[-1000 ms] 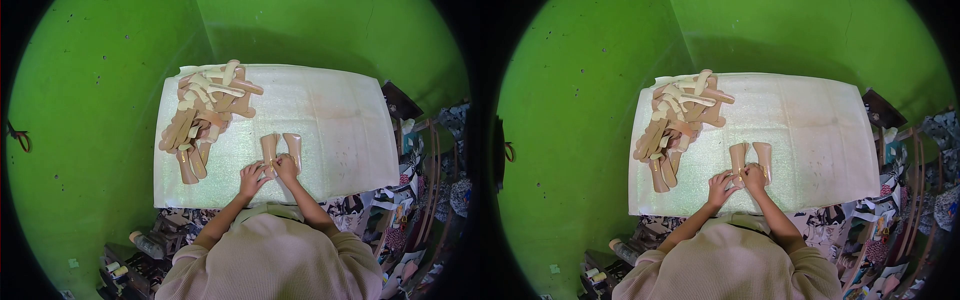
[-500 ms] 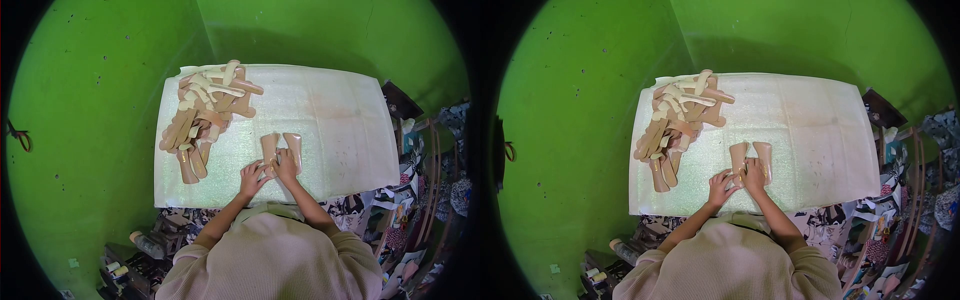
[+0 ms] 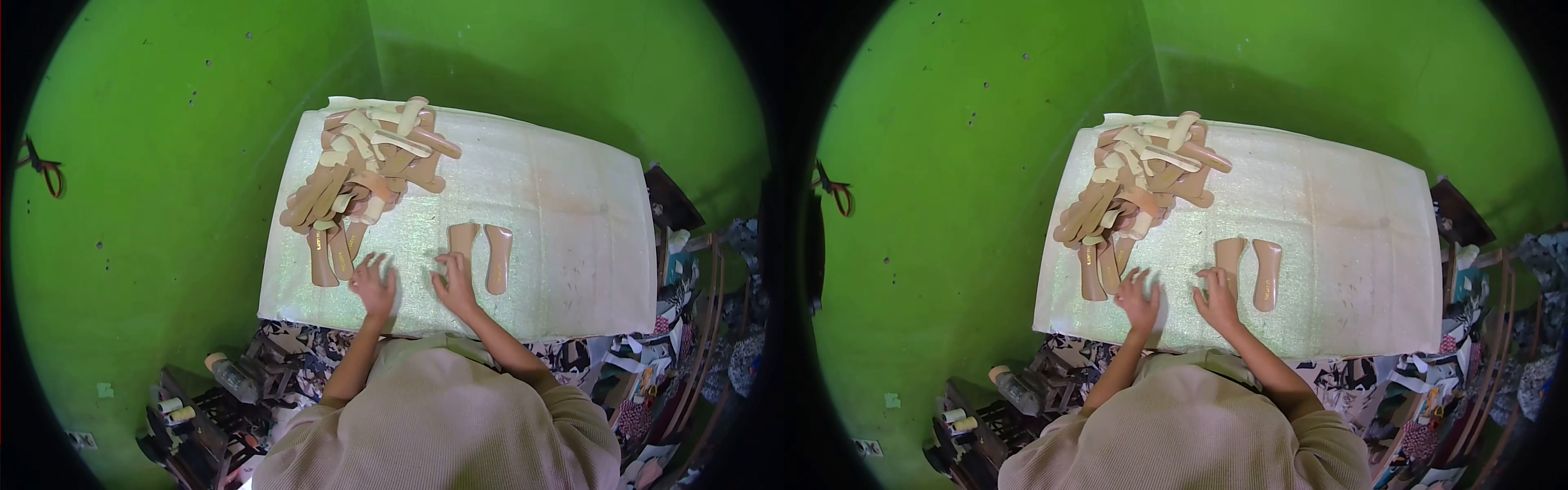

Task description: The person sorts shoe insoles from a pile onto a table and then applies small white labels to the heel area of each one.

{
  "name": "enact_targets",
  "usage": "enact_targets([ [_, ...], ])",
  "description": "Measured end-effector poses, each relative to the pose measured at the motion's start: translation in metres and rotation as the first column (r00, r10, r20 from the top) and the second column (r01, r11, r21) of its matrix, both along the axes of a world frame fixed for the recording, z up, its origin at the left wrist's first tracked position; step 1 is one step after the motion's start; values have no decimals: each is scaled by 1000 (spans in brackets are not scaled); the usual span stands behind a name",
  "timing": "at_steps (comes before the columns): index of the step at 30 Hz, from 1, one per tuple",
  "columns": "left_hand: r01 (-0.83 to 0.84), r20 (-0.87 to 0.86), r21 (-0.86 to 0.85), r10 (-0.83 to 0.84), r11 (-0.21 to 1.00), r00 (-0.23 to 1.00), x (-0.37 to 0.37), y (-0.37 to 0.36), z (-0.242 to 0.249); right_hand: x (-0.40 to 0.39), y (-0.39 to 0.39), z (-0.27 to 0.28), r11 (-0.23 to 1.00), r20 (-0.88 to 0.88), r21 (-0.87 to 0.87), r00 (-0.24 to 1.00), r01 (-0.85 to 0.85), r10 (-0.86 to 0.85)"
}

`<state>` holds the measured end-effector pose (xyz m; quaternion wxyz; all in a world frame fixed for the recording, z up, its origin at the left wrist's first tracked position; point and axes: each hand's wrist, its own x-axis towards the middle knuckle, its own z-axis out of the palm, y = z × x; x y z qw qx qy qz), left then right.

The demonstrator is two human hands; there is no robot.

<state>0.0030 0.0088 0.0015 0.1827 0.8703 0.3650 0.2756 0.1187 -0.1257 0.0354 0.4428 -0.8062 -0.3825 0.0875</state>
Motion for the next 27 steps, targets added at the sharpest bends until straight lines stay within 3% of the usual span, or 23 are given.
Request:
enact_targets([
  [4,-308,-68,-7,307,951,949,-24,23,-3,-13,8,-1,991,-51,-22,990,-132,130],
  [10,-457,15,-203,469,866,883,-43,40,-9,-24,14,-6,953,-47,-16,953,-301,300],
  [13,-412,79,-295,452,862,889,-46,43,-8,-30,16,-8,927,-94,-32,924,-374,370],
  [16,-400,112,-245,436,883,893,-47,49,-13,-35,17,-6,899,-140,-32,893,-437,429],
  [20,-311,235,-408,428,858,873,-45,57,-17,-39,14,-5,869,-141,-51,865,-491,481],
  [22,-270,311,-387,401,882,862,-44,63,-26,-40,12,-5,867,-178,-59,860,-495,478],
  [27,-115,437,-552,404,826,804,-41,68,-35,-39,7,-7,901,-168,-1,888,-434,427],
])
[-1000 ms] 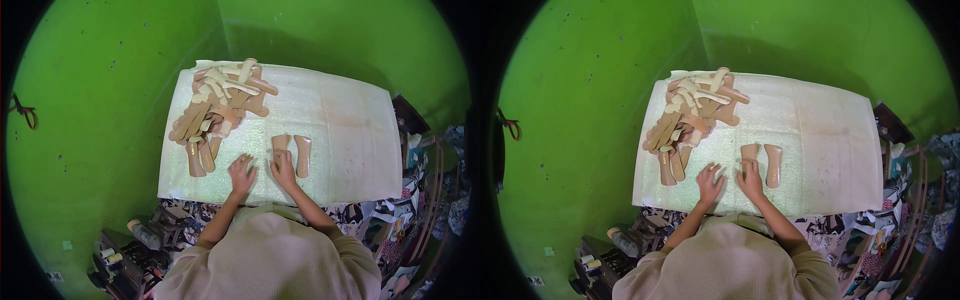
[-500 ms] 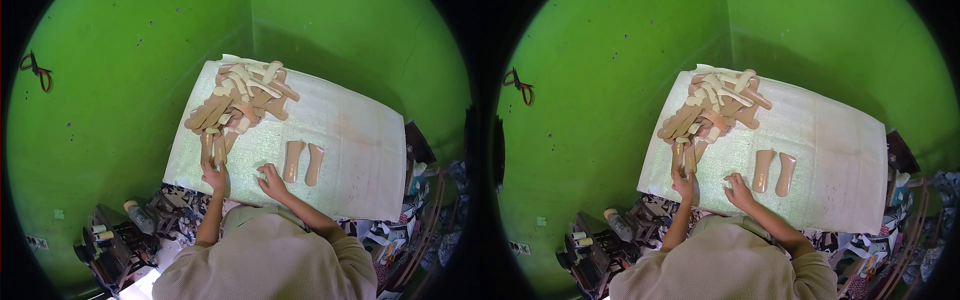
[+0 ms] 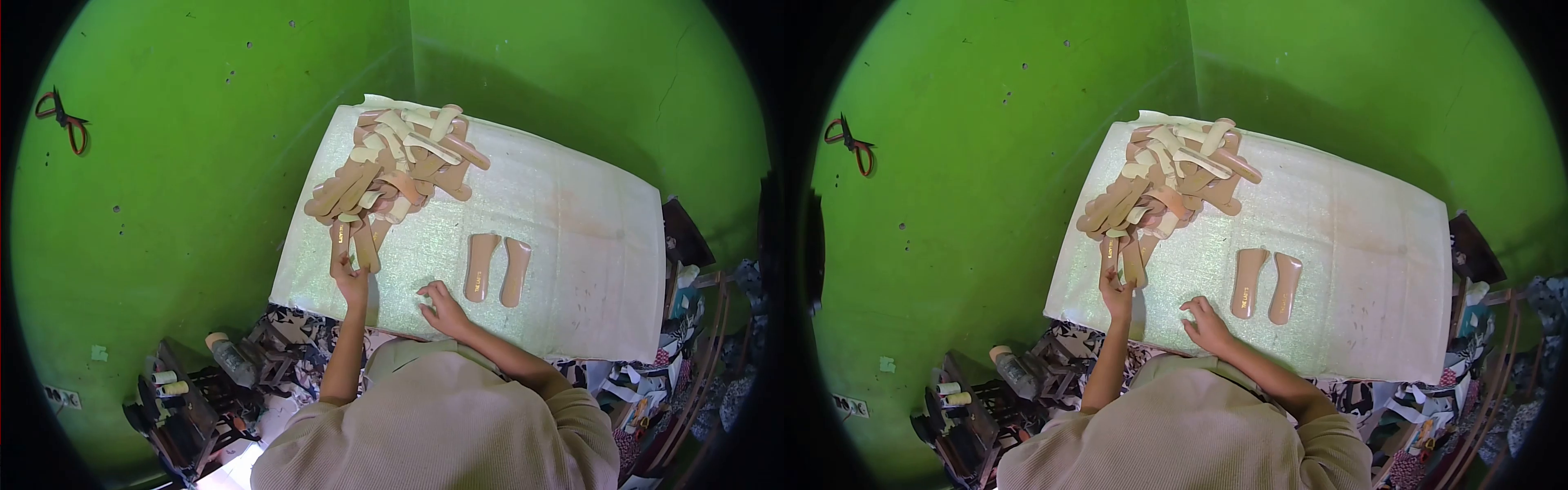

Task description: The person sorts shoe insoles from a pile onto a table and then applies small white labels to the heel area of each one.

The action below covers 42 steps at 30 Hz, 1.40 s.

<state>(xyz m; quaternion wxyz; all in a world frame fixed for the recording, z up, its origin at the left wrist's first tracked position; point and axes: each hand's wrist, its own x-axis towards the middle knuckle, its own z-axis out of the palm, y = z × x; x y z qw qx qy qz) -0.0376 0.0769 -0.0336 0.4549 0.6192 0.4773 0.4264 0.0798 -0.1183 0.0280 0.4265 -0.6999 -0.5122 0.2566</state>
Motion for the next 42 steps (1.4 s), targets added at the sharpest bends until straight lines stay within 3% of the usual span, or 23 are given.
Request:
enact_targets([
  [1,12,44,-8,-11,1000,999,2,-2,0,2,-1,1,1000,-14,-7,1000,17,-17],
  [3,61,101,-213,-40,975,994,5,-8,14,5,-2,1,998,-44,-8,997,57,-57],
  [7,159,209,-549,-49,821,977,12,-30,52,12,-2,2,984,-160,-58,971,168,-175],
  [11,261,253,-572,-136,777,958,23,-58,66,21,-2,-12,946,-471,-126,822,299,-322],
  [14,431,387,-502,-251,750,887,31,-79,78,35,0,-34,894,-565,-58,724,444,-395],
  [15,460,377,-463,-302,758,876,33,-86,80,39,-1,2,861,-620,-259,608,438,-496],
  [19,614,425,-361,-463,702,778,44,-107,82,59,-10,18,839,-735,-440,409,320,-541],
  [22,681,338,-231,-599,695,725,52,-116,79,67,-20,5,879,-804,-397,361,266,-472],
  [25,735,239,-116,-699,669,674,57,-118,78,66,-29,4,878,-895,-333,176,344,-409],
  [28,766,194,-63,-745,639,638,62,-122,84,65,-33,20,823,-884,-356,126,442,-450],
  [31,792,83,20,-791,610,607,68,-127,98,76,-49,29,817,-899,-286,155,501,-409],
  [34,848,-205,193,-825,494,527,77,-124,97,98,-81,15,784,-903,-211,190,584,-385],
  [37,874,-360,217,-797,434,485,86,-127,86,110,-101,24,700,-788,-276,262,659,-558],
  [40,942,-614,180,-716,284,333,93,-132,95,116,-117,34,667,-647,-298,369,683,-667],
  [42,953,-599,164,-742,255,301,101,-136,84,120,-123,16,659,-585,-256,429,708,-688],
])
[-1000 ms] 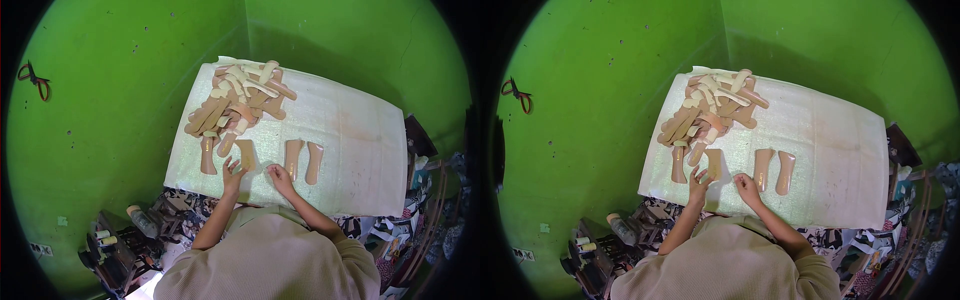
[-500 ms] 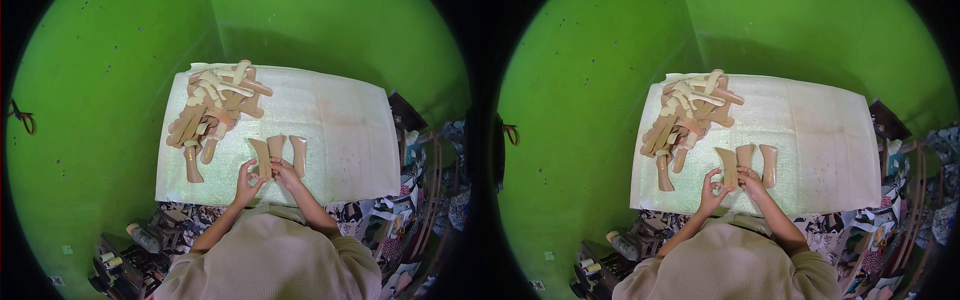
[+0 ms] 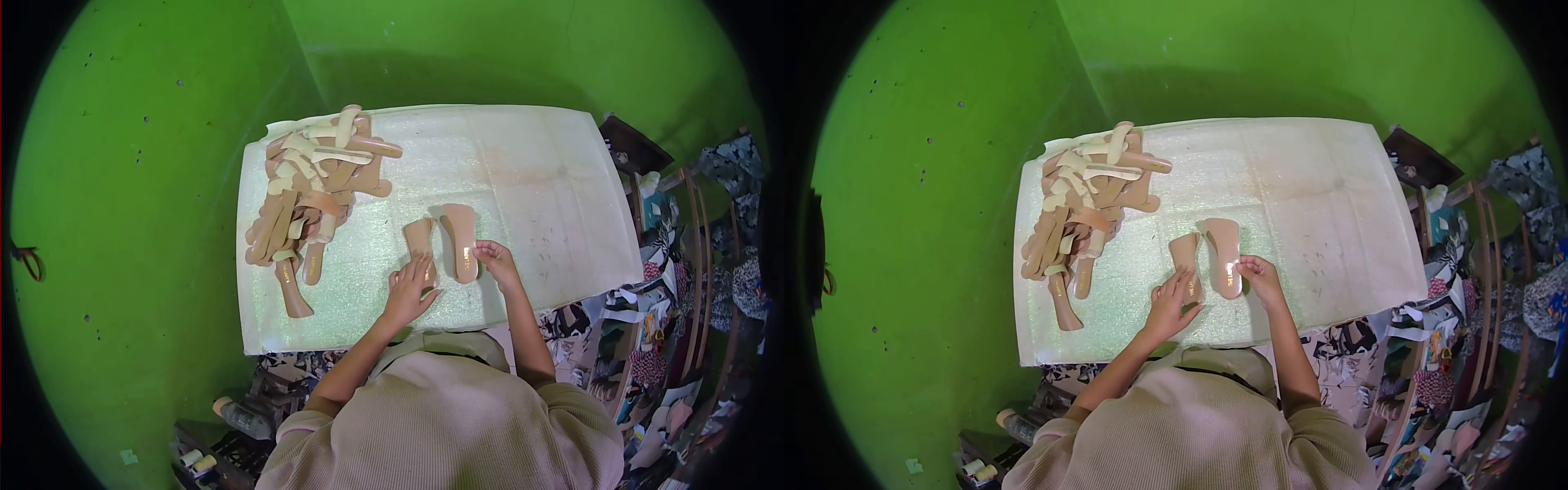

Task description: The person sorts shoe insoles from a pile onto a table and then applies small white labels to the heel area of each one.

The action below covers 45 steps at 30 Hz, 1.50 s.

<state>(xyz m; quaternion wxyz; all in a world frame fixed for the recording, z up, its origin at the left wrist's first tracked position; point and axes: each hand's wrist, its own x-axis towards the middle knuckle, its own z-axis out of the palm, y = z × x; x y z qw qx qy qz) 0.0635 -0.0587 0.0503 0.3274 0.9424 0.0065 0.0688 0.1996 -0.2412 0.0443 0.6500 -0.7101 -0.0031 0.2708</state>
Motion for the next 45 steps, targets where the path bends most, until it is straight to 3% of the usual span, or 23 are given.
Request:
enact_targets([
  [10,117,-166,135,-94,984,982,27,-8,-8,0,-7,-58,999,74,-30,997,26,-23],
  [17,160,-103,225,-140,961,985,33,-13,-17,5,-7,-75,995,171,-92,985,36,-20],
  [30,210,-120,316,-181,925,976,34,-19,-19,2,0,-73,960,271,-253,961,118,-47],
  [45,264,-172,522,-203,811,964,36,-29,-25,-5,6,-62,937,363,-319,932,141,-16],
])
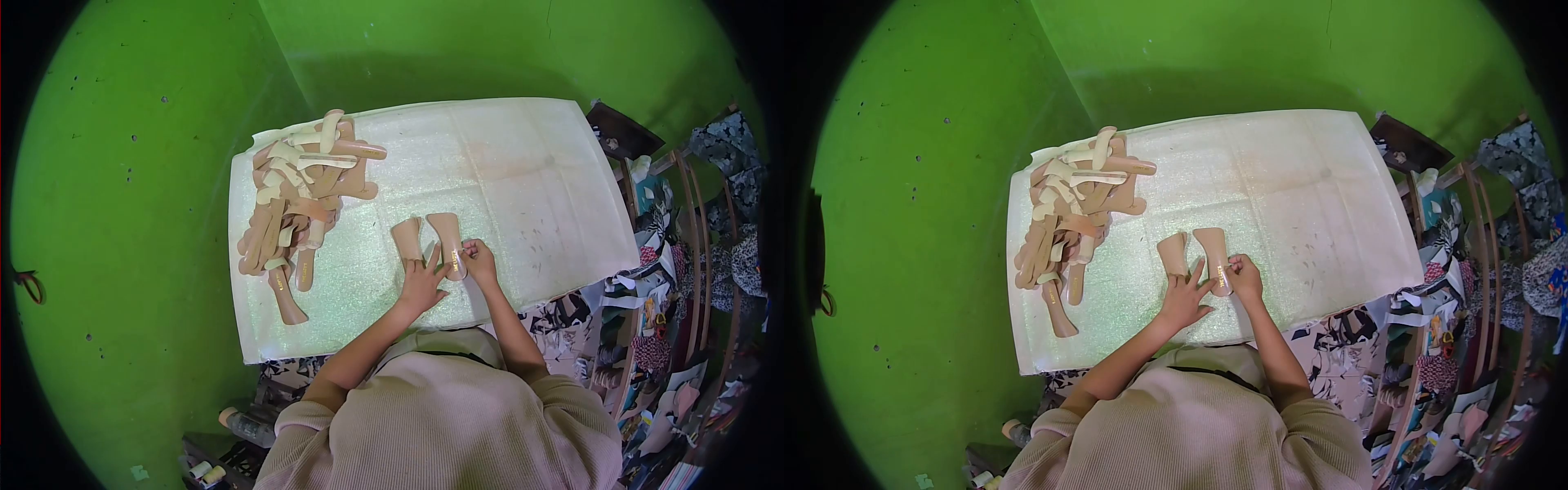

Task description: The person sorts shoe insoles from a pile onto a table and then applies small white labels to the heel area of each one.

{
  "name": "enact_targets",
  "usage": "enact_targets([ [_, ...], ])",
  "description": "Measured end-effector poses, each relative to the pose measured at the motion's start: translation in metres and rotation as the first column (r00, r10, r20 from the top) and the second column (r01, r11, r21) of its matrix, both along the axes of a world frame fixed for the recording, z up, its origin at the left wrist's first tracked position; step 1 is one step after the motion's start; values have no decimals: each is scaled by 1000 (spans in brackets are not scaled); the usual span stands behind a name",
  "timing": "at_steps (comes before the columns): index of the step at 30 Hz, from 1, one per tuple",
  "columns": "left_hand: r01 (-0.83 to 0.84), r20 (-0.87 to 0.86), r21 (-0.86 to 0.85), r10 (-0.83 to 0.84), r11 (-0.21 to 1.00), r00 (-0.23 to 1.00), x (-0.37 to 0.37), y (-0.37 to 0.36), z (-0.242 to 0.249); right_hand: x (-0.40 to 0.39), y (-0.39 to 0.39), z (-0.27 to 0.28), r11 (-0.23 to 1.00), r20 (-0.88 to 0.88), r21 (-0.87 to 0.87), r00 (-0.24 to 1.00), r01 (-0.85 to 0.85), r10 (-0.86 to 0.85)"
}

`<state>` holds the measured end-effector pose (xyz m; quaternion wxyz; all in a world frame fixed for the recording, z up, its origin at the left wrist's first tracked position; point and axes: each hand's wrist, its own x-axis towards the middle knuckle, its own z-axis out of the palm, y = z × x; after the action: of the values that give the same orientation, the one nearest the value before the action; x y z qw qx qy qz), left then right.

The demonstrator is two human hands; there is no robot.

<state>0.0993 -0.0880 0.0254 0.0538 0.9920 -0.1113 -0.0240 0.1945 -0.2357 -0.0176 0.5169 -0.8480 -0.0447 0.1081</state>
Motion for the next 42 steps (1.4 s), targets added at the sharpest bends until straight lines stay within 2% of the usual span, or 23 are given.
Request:
enact_targets([
  [7,2,19,23,-3,1000,1000,-1,-1,0,-3,0,4,999,83,-43,997,11,-7],
  [9,-29,87,-57,34,998,996,-2,1,2,-4,2,10,997,149,-67,988,36,-25],
  [12,-84,149,-116,101,990,984,-4,8,7,-4,8,16,999,135,-47,991,13,-7],
  [15,-165,183,-146,190,975,965,-8,16,17,-12,23,26,994,222,81,974,-73,54],
  [19,-305,213,-229,353,925,911,-21,34,26,-32,52,45,965,139,150,971,-217,196],
  [21,-393,166,-251,439,885,883,-33,46,29,-43,68,47,933,71,203,955,-297,289],
  [22,-435,158,-255,481,864,862,-39,53,29,-47,76,46,908,108,239,938,-345,328],
  [27,-624,176,-265,673,735,718,-76,92,24,-68,109,39,822,77,212,847,-529,526],
  [31,-761,242,-276,809,587,536,-105,120,9,-78,126,45,752,5,235,774,-616,633],
  [32,-800,211,-289,850,526,483,-112,126,4,-79,129,45,739,-4,235,759,-632,651],
  [35,-880,315,-178,872,441,373,-132,137,-2,-83,135,42,719,-19,258,741,-645,672],
  [39,-950,125,-236,976,203,177,-148,146,-5,-85,139,42,704,-20,258,725,-662,689],
  [42,-968,143,-220,986,119,89,-158,156,-16,-85,141,42,699,-21,257,719,-667,694],
])
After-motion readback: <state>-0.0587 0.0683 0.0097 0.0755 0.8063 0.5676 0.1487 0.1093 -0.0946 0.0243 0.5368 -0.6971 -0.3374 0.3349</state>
